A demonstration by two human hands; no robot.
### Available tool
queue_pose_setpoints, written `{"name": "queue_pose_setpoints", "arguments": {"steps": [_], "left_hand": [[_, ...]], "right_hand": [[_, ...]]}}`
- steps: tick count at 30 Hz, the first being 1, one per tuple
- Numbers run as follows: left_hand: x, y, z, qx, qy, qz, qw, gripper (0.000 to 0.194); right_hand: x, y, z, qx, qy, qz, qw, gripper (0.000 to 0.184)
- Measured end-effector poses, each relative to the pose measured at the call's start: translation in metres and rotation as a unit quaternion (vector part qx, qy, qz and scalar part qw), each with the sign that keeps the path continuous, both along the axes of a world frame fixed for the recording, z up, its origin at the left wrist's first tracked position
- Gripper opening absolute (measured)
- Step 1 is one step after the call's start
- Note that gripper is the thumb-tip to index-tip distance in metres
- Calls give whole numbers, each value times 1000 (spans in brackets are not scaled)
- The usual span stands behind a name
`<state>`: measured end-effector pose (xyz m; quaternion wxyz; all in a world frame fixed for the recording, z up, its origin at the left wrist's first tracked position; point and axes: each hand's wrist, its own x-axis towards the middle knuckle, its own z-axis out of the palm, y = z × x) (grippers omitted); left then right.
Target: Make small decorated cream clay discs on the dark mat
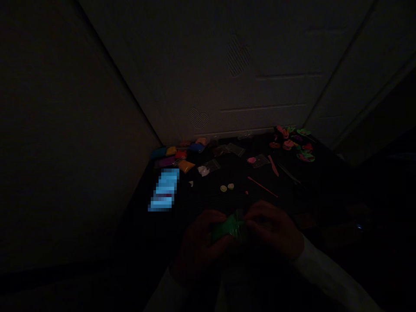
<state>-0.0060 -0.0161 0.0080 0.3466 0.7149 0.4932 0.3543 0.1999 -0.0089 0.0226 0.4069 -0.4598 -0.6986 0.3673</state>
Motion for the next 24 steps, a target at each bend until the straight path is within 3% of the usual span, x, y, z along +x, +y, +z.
{"name": "queue_pose_setpoints", "arguments": {"steps": [16,24], "left_hand": [[3,1,-3,7,-4,-10,1000,26],[4,1,-1,1,5,-15,1000,26]], "right_hand": [[-1,1,0,-41,-39,9,998,13],[-4,1,-3,-25,-69,25,997,15]]}}
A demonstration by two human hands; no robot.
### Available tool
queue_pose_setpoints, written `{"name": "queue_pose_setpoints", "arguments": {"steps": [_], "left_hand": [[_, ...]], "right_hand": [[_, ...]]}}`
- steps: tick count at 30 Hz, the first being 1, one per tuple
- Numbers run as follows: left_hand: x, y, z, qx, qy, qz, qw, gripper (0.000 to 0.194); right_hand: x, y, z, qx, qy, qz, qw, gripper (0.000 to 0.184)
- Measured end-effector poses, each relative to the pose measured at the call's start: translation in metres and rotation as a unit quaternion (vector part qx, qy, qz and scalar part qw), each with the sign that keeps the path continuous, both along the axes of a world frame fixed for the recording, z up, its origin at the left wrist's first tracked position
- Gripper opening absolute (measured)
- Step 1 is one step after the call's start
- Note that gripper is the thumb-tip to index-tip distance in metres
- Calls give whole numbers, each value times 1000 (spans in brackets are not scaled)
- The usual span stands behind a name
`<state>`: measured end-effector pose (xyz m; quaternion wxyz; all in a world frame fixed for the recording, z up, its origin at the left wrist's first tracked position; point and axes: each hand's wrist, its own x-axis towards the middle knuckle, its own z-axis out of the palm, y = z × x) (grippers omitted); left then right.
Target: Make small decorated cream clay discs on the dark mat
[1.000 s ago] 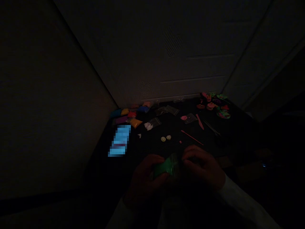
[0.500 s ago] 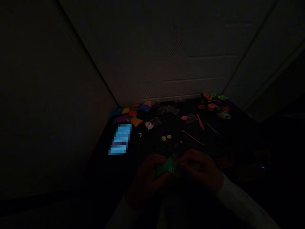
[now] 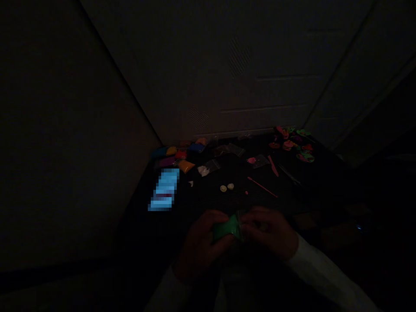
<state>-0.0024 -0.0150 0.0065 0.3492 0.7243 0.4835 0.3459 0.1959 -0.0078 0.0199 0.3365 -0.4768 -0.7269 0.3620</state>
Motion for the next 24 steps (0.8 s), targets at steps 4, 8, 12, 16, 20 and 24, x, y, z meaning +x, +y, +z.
{"name": "queue_pose_setpoints", "arguments": {"steps": [4,8,12,16,20,24], "left_hand": [[-1,0,-3,-2,-7,-2,1000,26],[-2,2,-4,-11,4,26,1000,25],[-6,6,0,-28,20,85,996,25],[-11,8,1,-57,18,137,989,26],[-14,10,-1,-48,24,155,986,26],[-16,10,-1,-58,42,159,985,27]], "right_hand": [[-1,1,-1,-25,13,-5,1000,14],[12,4,-8,-101,102,-47,989,17],[31,14,-21,-51,37,-104,993,24],[43,32,-37,24,-85,-127,988,25],[43,45,-47,55,-172,-134,974,22],[41,48,-51,79,-237,-156,956,19]]}}
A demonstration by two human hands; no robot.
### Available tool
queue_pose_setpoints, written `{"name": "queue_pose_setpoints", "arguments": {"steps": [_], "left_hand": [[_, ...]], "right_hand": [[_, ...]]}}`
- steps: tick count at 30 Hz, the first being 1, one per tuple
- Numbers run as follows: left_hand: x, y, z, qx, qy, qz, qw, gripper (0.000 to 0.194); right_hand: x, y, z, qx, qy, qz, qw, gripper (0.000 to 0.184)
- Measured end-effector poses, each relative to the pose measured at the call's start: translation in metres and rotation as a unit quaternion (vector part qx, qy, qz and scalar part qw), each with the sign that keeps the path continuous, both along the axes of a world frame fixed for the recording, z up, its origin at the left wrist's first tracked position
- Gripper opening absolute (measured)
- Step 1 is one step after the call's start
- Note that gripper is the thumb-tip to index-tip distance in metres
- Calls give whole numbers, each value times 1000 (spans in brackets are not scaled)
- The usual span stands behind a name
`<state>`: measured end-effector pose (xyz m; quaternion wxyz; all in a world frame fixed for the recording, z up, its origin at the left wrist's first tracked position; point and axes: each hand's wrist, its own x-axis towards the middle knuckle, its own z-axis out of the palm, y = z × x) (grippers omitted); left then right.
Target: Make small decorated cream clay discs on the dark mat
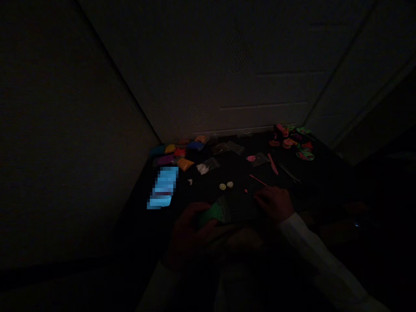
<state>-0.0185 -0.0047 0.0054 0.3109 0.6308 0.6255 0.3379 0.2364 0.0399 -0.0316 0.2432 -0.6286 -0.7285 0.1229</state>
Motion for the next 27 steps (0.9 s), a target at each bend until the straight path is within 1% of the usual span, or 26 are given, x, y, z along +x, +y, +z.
{"name": "queue_pose_setpoints", "arguments": {"steps": [3,7,11,13,17,21,24,27], "left_hand": [[0,0,0,-11,-3,2,1000,29],[1,1,-1,-16,-11,5,1000,30],[2,2,-4,20,-13,-20,1000,33],[2,2,-7,48,-11,-38,998,35],[3,-1,-11,88,0,-70,994,32],[8,-4,-13,110,14,-99,989,32],[11,-6,-12,127,28,-121,984,32],[13,-5,-11,133,27,-142,981,31]], "right_hand": [[5,0,-2,15,-25,-6,1000,17],[15,-1,-1,34,-25,11,999,19],[17,-5,4,56,1,25,998,20],[12,-9,7,63,22,45,997,20],[-7,-27,19,67,69,86,992,19],[-30,-44,34,29,177,141,974,18],[-39,-47,41,6,208,144,967,15],[-41,-45,41,-9,217,145,965,16]]}}
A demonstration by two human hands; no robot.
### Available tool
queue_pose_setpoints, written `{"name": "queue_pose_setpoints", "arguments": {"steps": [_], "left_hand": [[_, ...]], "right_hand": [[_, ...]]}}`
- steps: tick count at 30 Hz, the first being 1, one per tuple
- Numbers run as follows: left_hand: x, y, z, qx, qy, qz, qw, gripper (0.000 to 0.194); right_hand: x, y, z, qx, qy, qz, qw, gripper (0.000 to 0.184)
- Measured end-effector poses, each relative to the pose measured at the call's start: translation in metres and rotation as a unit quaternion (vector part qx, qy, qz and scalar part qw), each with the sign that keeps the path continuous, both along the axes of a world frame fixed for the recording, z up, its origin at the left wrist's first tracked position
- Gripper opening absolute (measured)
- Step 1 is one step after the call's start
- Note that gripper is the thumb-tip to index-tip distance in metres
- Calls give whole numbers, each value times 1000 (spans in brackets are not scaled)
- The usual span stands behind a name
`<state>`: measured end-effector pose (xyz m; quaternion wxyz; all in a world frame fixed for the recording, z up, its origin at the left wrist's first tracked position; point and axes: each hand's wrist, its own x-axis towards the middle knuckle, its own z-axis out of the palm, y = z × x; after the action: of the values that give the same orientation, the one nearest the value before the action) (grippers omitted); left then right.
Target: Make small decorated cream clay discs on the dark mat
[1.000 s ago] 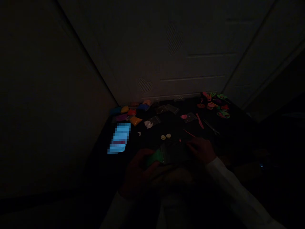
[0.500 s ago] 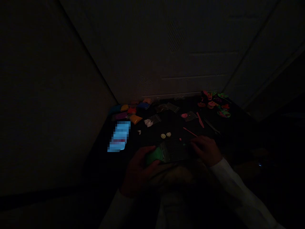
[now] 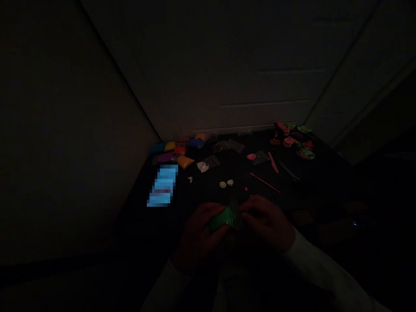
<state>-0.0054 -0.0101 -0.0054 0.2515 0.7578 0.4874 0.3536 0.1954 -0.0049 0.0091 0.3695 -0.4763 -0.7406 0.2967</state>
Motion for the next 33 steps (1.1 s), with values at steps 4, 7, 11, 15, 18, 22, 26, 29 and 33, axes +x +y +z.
{"name": "queue_pose_setpoints", "arguments": {"steps": [4,7,11,15,18,22,26,29,33], "left_hand": [[1,0,0,-14,-5,-21,1000,32],[1,1,-1,-22,3,-22,1000,32],[1,2,-2,-22,15,-33,999,32],[1,1,-2,-38,28,-43,998,32],[2,0,-1,-46,28,-51,997,30],[2,-1,0,-51,5,-53,997,30],[-2,3,-1,-54,-7,-26,998,29],[-7,6,-4,-47,-6,6,999,30],[-10,9,-7,-39,14,44,998,31]], "right_hand": [[1,3,-4,4,5,21,1000,20],[1,5,-8,-3,12,26,1000,18],[-1,5,-12,16,5,21,1000,14],[-5,4,-15,60,-26,4,998,11],[-9,3,-15,75,-29,-4,997,9],[-8,1,-12,66,-23,9,998,10],[10,4,-12,39,-21,-18,999,14],[32,12,-17,60,-68,-72,993,18],[52,30,-29,77,-150,-93,981,22]]}}
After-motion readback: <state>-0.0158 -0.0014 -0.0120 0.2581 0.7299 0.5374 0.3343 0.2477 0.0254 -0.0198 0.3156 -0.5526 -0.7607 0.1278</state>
